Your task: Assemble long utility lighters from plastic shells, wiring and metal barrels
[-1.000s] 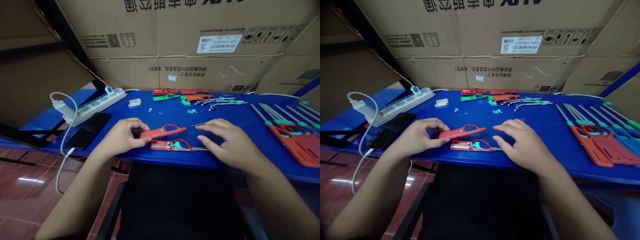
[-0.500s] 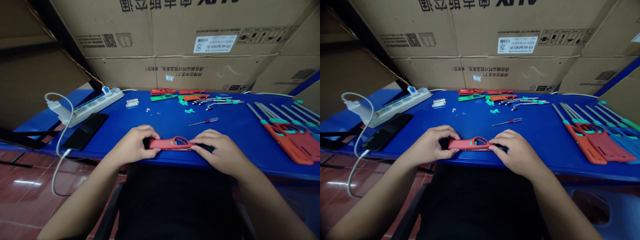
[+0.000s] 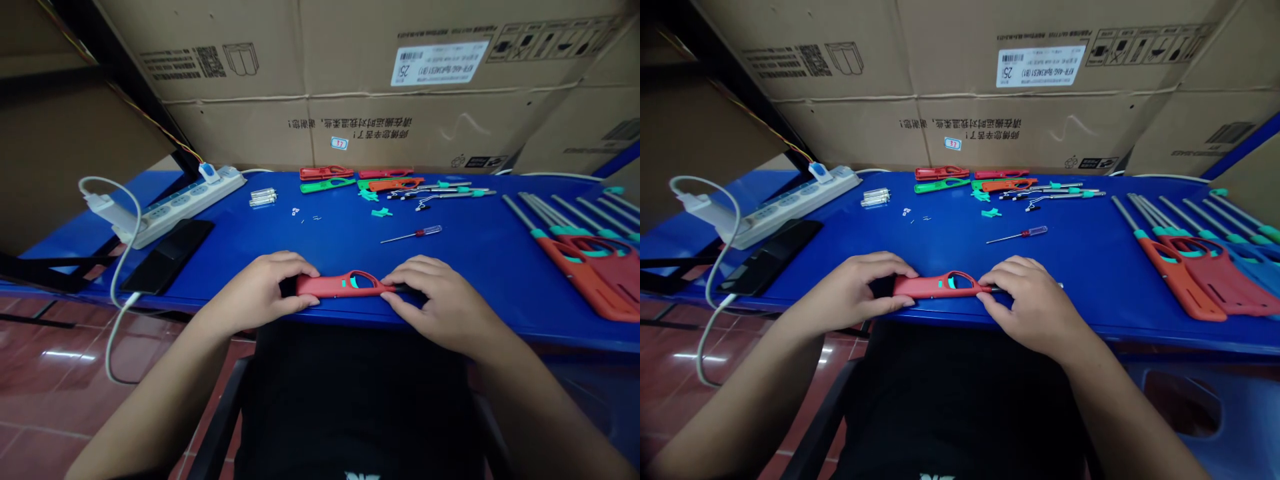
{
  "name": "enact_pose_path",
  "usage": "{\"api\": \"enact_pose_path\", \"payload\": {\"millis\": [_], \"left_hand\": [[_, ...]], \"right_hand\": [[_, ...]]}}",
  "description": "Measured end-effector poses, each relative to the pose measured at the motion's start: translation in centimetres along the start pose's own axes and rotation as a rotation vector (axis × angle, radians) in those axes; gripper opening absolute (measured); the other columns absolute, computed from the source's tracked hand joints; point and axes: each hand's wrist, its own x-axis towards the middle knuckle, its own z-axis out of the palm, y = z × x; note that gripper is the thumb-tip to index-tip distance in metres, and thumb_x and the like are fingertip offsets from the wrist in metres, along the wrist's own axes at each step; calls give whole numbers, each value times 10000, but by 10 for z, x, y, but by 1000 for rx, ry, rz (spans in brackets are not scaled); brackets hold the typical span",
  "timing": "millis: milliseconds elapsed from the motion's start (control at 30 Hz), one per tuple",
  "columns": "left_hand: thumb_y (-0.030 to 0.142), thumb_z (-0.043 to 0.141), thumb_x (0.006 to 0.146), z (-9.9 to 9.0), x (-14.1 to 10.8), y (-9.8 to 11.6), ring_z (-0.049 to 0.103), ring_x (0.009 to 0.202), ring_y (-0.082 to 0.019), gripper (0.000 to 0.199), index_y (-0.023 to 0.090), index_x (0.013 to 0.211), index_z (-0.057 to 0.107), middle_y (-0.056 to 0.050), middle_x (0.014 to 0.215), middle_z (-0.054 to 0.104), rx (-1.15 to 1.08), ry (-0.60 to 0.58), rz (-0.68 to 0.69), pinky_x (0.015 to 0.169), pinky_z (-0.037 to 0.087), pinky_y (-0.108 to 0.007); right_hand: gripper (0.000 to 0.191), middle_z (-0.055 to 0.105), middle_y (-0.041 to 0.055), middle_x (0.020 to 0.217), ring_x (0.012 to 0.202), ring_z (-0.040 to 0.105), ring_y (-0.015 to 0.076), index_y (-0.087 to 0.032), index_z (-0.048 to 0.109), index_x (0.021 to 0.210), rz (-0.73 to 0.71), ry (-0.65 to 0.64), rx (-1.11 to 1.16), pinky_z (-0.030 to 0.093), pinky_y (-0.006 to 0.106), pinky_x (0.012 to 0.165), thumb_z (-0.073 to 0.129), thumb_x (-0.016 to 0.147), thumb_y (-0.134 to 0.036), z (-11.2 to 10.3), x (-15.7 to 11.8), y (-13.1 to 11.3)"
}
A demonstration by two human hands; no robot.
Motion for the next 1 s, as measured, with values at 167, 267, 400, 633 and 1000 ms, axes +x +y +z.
{"api": "enact_pose_path", "payload": {"millis": [167, 267, 400, 633, 1000], "left_hand": [[331, 700, 893, -1, 2, 5, 642, 971, -190, 282, 201, 1143, 700, -51, 1057, 713, 8, -25, 22, 863, 497, -307], [314, 701, 890, -1, 2, 7, 639, 971, -195, 252, 201, 1116, 710, -50, 1057, 719, 30, -27, 34, 877, 495, -322], [309, 710, 884, -2, 0, 10, 640, 970, -189, 255, 203, 1116, 706, -46, 1076, 714, 37, -40, 30, 876, 501, -319], [369, 632, 945, 5, -6, 16, 651, 946, -216, 318, 163, 1182, 686, -82, 1052, 722, 220, -21, 78, 852, 526, -364], [265, 545, 997, 36, -26, 31, 637, 1043, -261, 339, 129, 1285, 661, -127, 1211, 713, 310, 226, 3, 901, 554, -439]], "right_hand": [[228, 716, 74, 1100, 1006, 633, 244, -225, 691, 1137, -80, -1, -99, 477, 433, 898, 616, 926, -268, 0, 4, -8], [223, 700, 70, 1115, 997, 614, 229, -240, 725, 1128, -158, -24, -111, 480, 409, 853, 574, 965, -258, 3, 8, -11], [199, 710, 75, 1077, 965, 625, 212, -220, 756, 1049, -135, -4, -88, 504, 370, 804, 576, 966, -241, 10, 7, -13], [256, 757, 114, 1072, 950, 672, 257, -124, 740, 1073, -273, 61, -376, 510, 418, 838, 515, 985, -209, 14, 3, -23], [245, 728, 103, 1009, 900, 659, 247, -158, 761, 1056, -206, -96, -330, 519, 395, 760, 537, 977, -221, 4, 8, -25]]}}
